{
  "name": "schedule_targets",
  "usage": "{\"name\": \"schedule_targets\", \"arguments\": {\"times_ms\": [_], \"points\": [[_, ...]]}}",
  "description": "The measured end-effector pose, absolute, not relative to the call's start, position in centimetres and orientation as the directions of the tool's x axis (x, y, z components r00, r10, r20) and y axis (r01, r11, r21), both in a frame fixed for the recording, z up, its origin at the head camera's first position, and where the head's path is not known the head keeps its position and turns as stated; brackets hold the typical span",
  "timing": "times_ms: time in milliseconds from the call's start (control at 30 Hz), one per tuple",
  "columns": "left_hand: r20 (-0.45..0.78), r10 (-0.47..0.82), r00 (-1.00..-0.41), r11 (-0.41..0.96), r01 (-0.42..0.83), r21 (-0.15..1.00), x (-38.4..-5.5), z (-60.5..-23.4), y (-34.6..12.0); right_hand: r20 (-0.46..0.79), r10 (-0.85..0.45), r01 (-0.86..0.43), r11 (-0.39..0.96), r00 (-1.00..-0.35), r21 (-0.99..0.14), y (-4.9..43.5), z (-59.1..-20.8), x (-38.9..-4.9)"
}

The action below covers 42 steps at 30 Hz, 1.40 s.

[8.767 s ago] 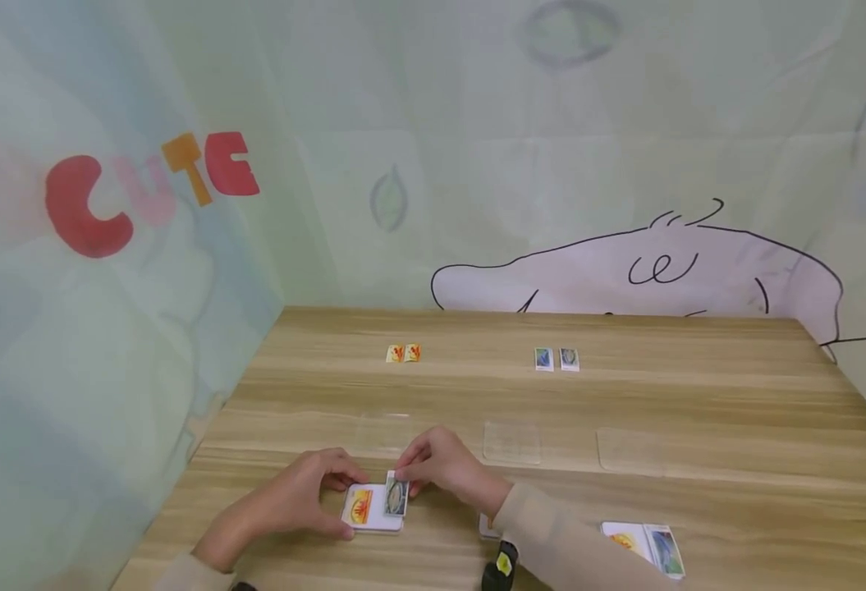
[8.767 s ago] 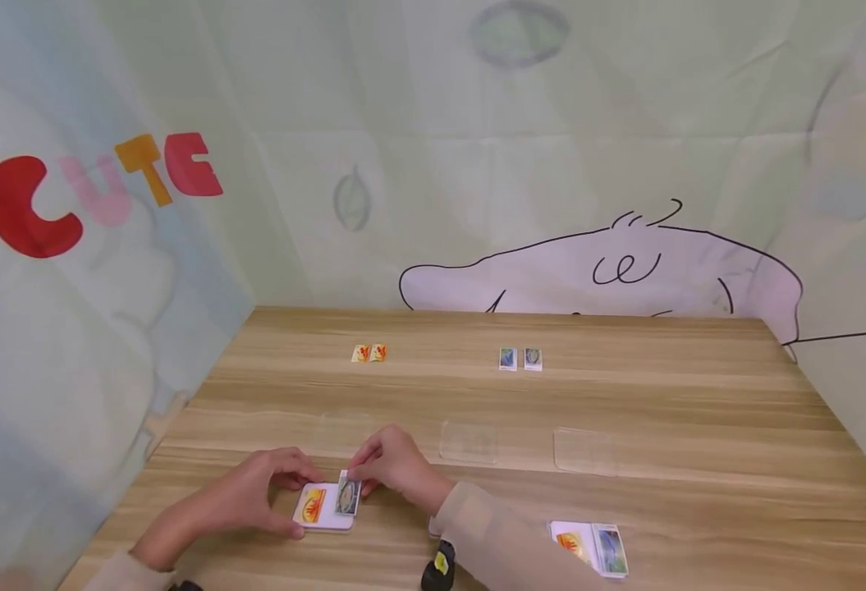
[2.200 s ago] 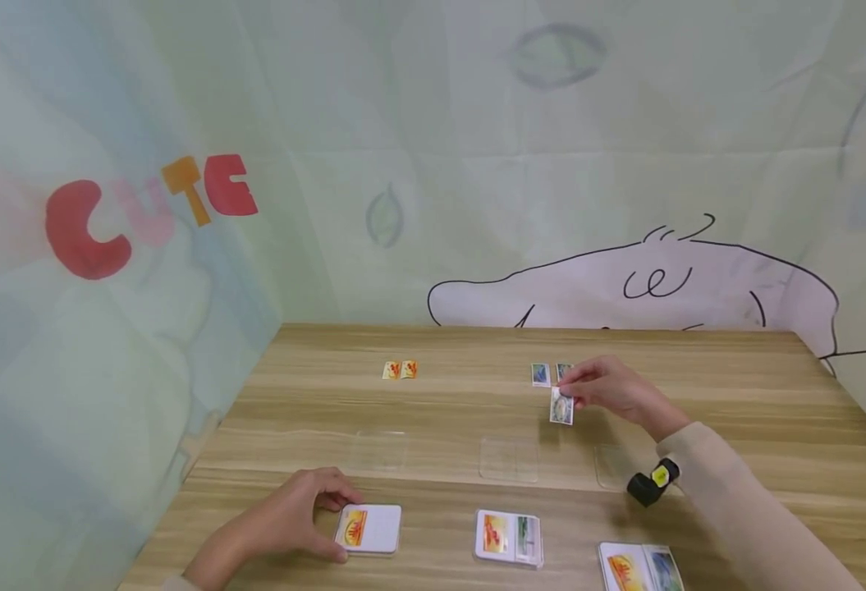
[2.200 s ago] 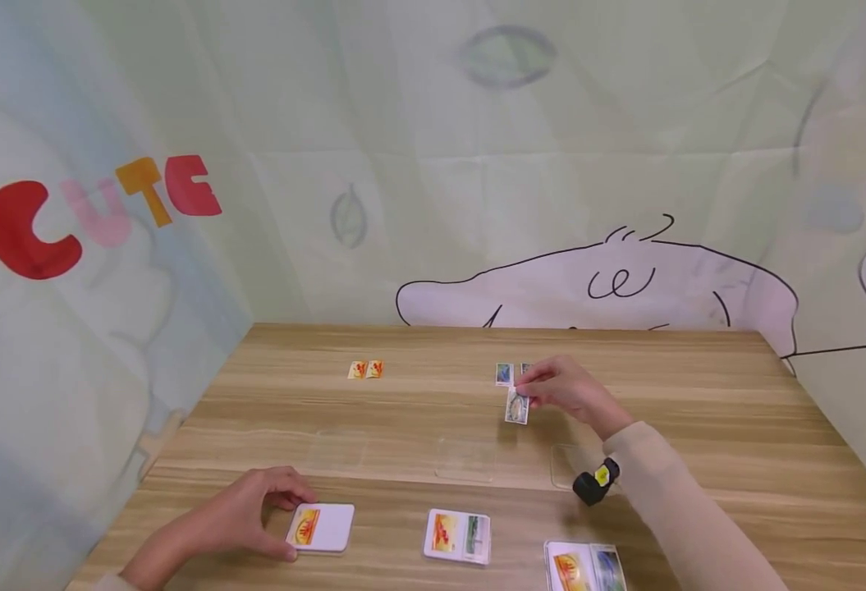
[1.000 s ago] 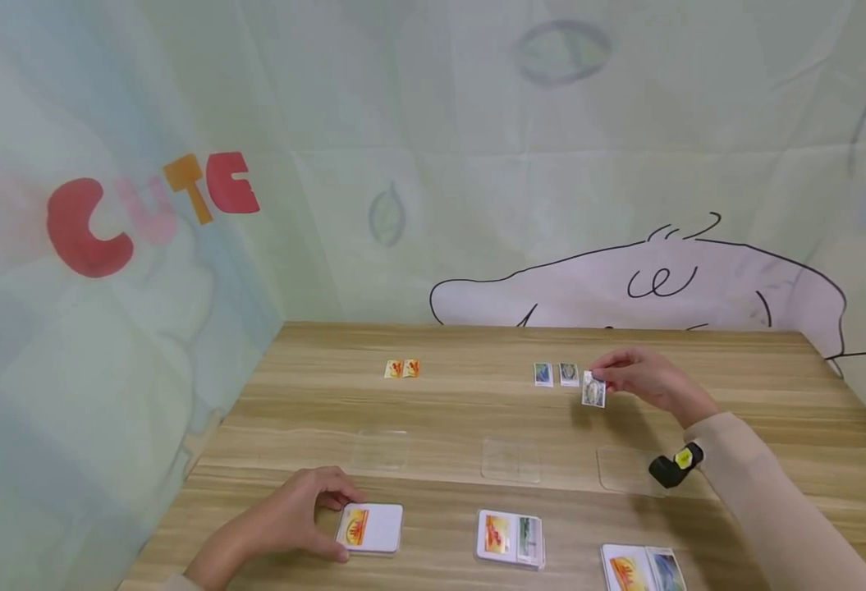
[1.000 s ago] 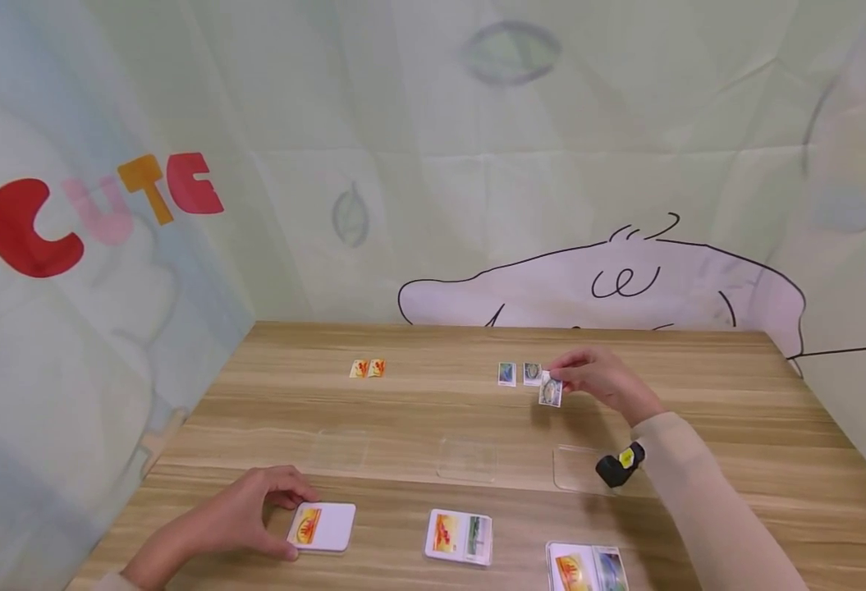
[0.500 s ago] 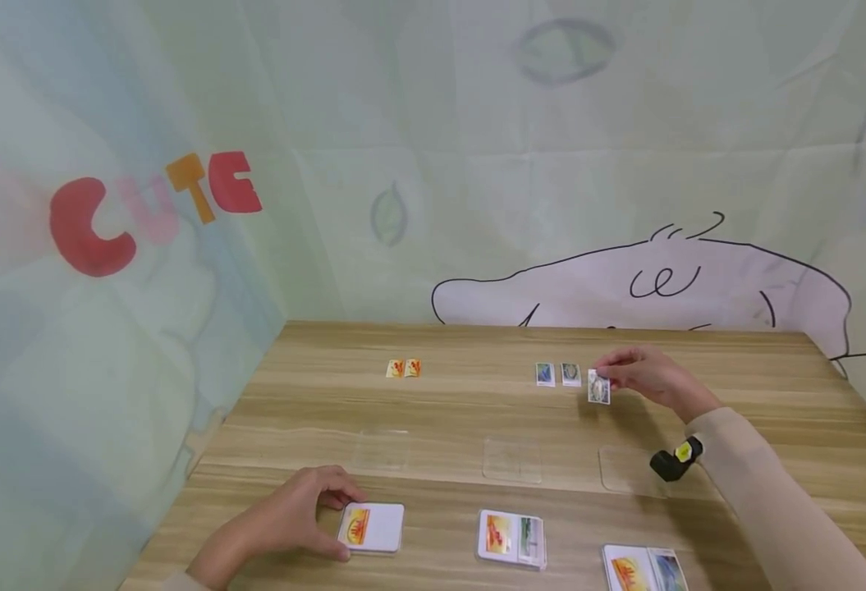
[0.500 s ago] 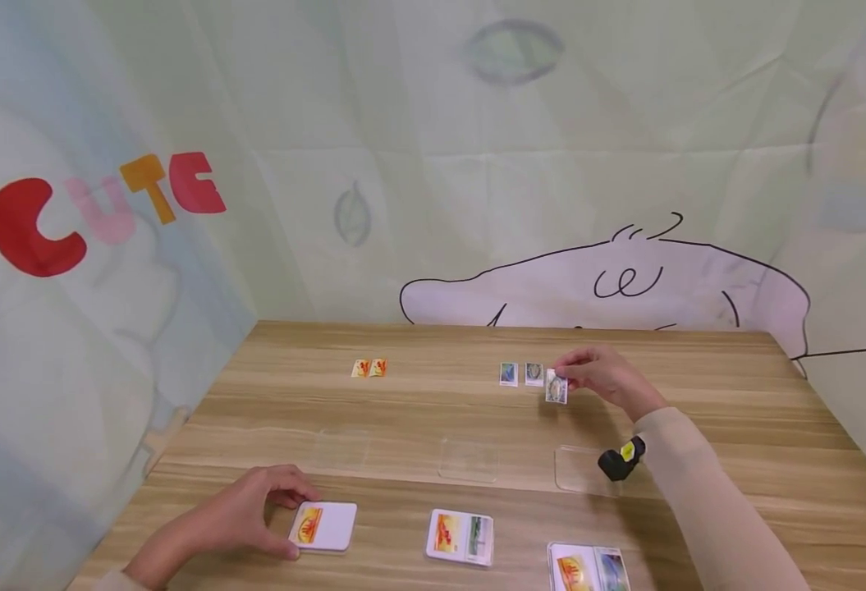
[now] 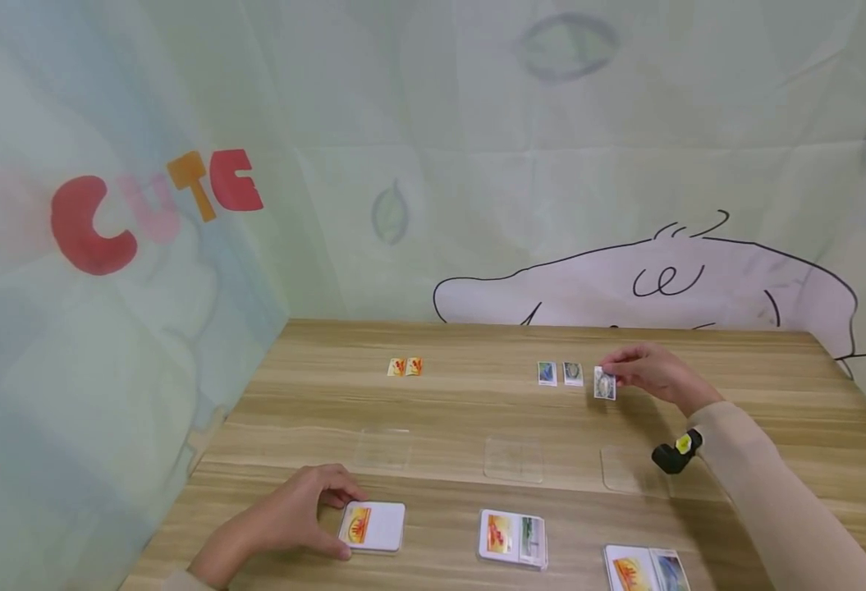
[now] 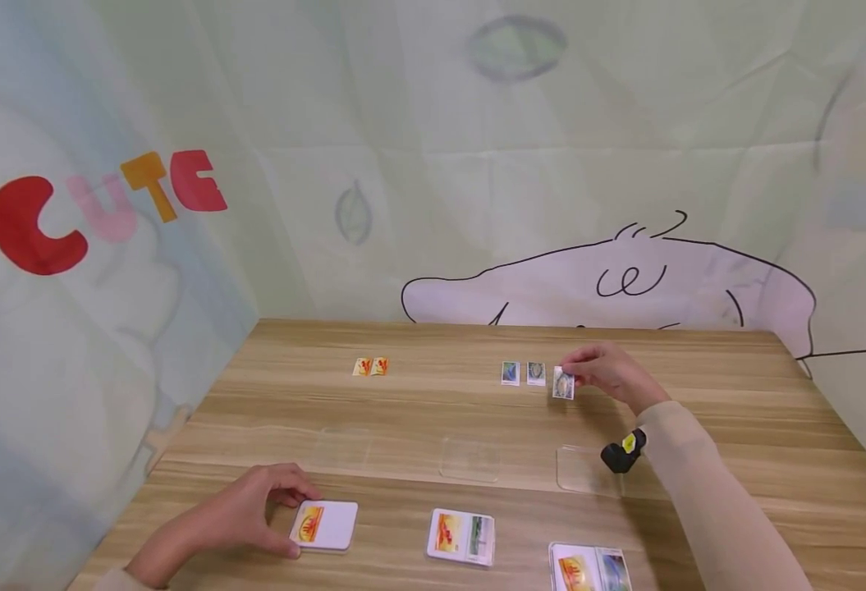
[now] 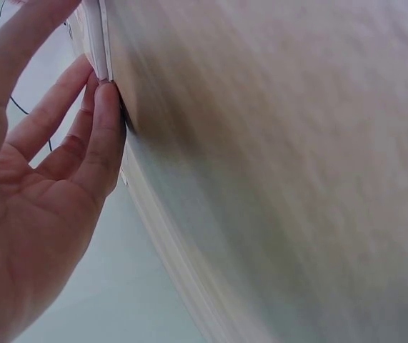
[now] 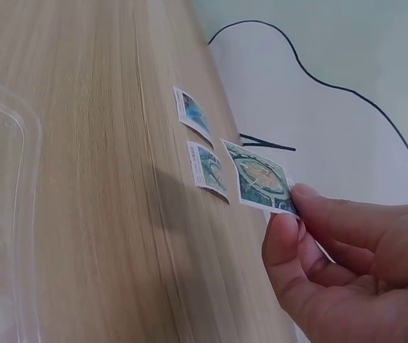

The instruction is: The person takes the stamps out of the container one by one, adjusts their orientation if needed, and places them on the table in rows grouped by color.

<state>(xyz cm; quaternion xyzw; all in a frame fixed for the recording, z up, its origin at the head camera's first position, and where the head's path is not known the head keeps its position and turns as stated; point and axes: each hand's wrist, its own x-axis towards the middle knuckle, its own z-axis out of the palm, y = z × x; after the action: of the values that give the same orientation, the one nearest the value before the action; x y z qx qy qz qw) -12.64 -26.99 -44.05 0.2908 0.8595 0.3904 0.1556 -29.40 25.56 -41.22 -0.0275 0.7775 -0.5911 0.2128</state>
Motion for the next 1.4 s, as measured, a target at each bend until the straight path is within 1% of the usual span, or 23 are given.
{"name": "schedule_targets", "arguments": {"times_ms": [367, 500, 733, 1067, 1400], "points": [[-0.04, 0.62, -0.784, 0.521, 0.373, 0.768, -12.5, -43.9, -27.0, -0.323, -0.268, 0.245, 0.285, -0.908, -0.927, 26.2, -41.9, -30.4], [-0.043, 0.622, -0.782, 0.52, 0.372, 0.769, -12.5, -44.0, -27.0, -0.316, -0.274, 0.241, 0.275, -0.908, -0.931, 26.3, -42.2, -30.5], [-0.051, 0.618, -0.785, 0.514, 0.354, 0.781, -12.6, -43.9, -27.0, -0.277, -0.317, 0.198, 0.261, -0.907, -0.945, 26.2, -42.7, -30.6], [-0.041, 0.62, -0.783, 0.506, 0.359, 0.784, -12.5, -43.9, -27.0, -0.303, -0.273, 0.227, 0.276, -0.913, -0.934, 25.8, -42.7, -31.0], [-0.051, 0.619, -0.784, 0.509, 0.351, 0.786, -12.5, -43.8, -26.9, -0.278, -0.225, 0.206, 0.297, -0.934, -0.932, 25.6, -43.3, -31.5]]}}
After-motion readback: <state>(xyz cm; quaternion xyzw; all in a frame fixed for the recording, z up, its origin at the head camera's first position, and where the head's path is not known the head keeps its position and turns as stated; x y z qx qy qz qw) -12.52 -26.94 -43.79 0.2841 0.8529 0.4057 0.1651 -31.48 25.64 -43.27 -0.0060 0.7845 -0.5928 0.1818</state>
